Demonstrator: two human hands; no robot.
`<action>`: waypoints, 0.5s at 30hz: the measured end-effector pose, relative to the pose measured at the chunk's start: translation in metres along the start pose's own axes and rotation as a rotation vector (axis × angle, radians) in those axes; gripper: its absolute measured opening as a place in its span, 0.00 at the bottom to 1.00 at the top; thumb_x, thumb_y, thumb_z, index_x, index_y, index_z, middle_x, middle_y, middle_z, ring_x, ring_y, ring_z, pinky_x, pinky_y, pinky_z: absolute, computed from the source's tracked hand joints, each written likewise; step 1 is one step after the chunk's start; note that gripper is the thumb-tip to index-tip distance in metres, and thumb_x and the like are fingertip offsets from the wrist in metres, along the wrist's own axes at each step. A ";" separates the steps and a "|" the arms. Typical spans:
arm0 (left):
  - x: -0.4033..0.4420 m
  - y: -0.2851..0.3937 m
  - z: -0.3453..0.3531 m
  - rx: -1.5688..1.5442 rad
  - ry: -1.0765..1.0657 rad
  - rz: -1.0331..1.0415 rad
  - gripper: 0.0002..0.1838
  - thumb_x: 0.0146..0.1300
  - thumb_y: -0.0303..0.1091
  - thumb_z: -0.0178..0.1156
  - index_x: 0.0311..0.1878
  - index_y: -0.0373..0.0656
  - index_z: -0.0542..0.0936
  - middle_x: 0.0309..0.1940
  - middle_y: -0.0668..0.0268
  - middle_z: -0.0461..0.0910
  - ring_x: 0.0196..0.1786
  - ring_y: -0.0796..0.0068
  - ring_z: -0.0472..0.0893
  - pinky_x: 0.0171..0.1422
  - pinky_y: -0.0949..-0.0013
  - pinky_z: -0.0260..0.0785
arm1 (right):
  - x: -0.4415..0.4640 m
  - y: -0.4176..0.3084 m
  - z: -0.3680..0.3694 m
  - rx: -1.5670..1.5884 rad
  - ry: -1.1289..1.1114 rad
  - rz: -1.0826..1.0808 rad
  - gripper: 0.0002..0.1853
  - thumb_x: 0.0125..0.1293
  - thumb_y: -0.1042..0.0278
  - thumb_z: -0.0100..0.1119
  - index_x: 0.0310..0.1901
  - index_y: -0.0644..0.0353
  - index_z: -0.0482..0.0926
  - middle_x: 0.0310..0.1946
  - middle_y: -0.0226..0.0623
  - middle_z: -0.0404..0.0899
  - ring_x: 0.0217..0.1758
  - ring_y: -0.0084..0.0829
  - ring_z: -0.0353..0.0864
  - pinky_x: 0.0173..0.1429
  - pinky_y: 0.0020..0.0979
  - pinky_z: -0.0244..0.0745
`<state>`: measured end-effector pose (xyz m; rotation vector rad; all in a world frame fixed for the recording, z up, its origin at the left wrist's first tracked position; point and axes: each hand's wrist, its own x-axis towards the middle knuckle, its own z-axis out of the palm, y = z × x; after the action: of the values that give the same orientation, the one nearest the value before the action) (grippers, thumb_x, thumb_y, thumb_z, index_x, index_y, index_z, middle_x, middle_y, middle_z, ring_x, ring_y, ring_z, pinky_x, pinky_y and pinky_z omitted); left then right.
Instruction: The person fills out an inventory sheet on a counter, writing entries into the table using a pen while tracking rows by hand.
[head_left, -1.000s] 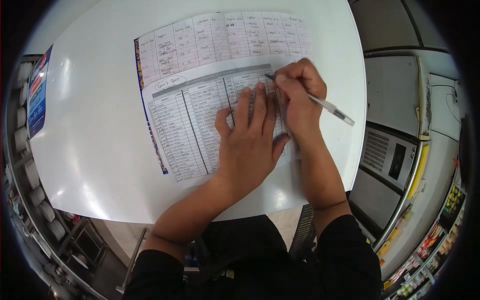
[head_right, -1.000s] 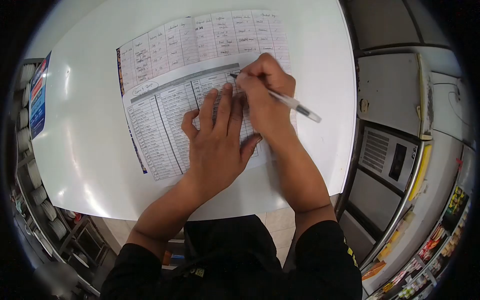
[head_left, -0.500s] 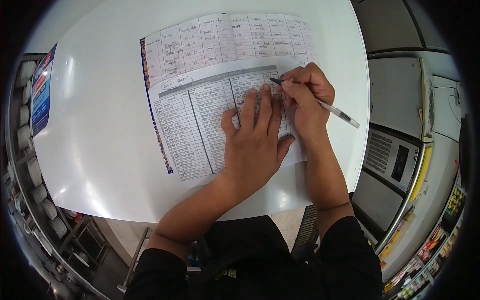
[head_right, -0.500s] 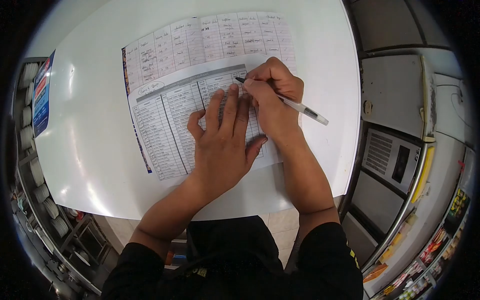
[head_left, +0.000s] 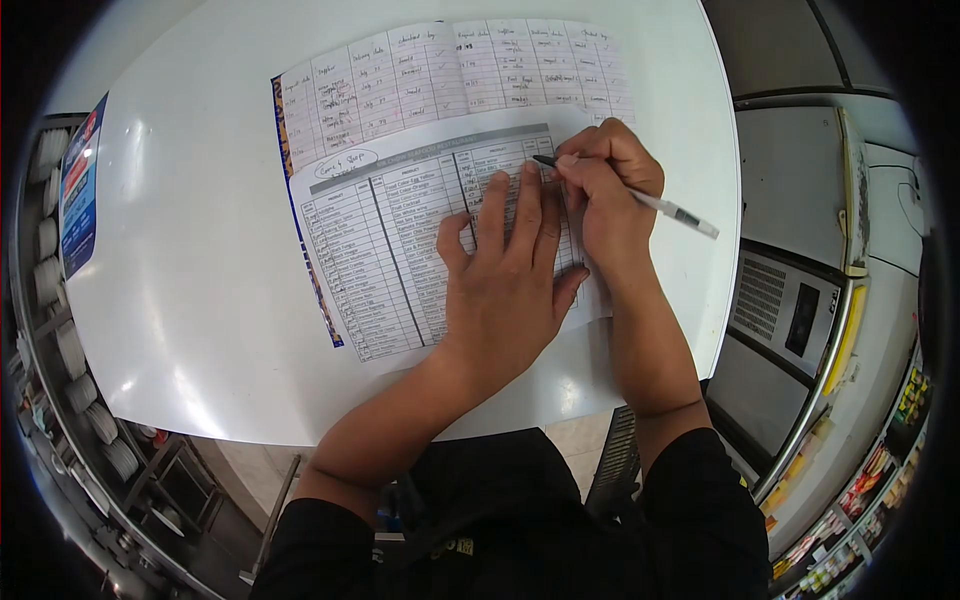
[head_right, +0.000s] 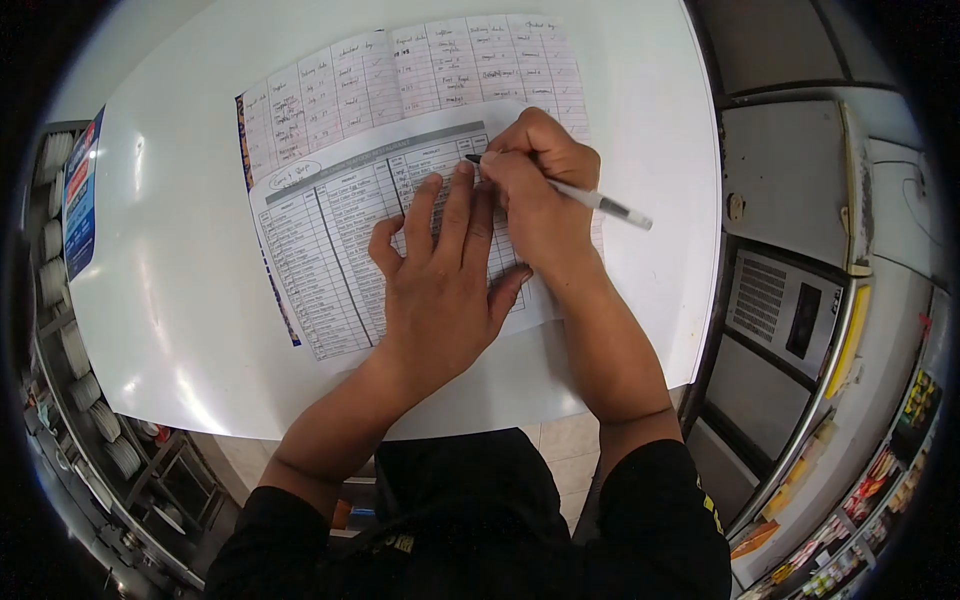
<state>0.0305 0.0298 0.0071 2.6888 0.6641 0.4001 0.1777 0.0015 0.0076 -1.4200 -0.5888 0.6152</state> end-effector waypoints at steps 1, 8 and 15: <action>0.000 0.000 0.000 0.000 0.001 0.001 0.37 0.66 0.54 0.62 0.68 0.33 0.74 0.73 0.51 0.68 0.74 0.52 0.62 0.71 0.44 0.47 | -0.002 0.005 0.000 -0.046 -0.005 -0.063 0.08 0.61 0.83 0.56 0.25 0.64 0.73 0.21 0.28 0.76 0.21 0.14 0.66 0.25 0.22 0.63; 0.000 -0.001 0.001 0.002 0.000 0.005 0.38 0.66 0.55 0.61 0.68 0.33 0.74 0.73 0.51 0.67 0.75 0.52 0.62 0.71 0.44 0.46 | -0.002 0.007 -0.002 -0.096 -0.045 -0.089 0.09 0.60 0.86 0.54 0.26 0.62 0.68 0.29 0.41 0.80 0.22 0.17 0.65 0.29 0.22 0.65; -0.001 -0.001 0.002 0.010 -0.006 0.011 0.38 0.67 0.55 0.60 0.69 0.32 0.73 0.73 0.51 0.67 0.75 0.51 0.61 0.71 0.44 0.46 | -0.001 0.007 -0.001 -0.002 -0.001 -0.067 0.07 0.61 0.83 0.57 0.26 0.65 0.74 0.22 0.28 0.76 0.23 0.14 0.66 0.27 0.23 0.64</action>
<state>0.0301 0.0298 0.0052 2.7028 0.6518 0.3930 0.1770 0.0002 0.0005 -1.3969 -0.6351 0.5623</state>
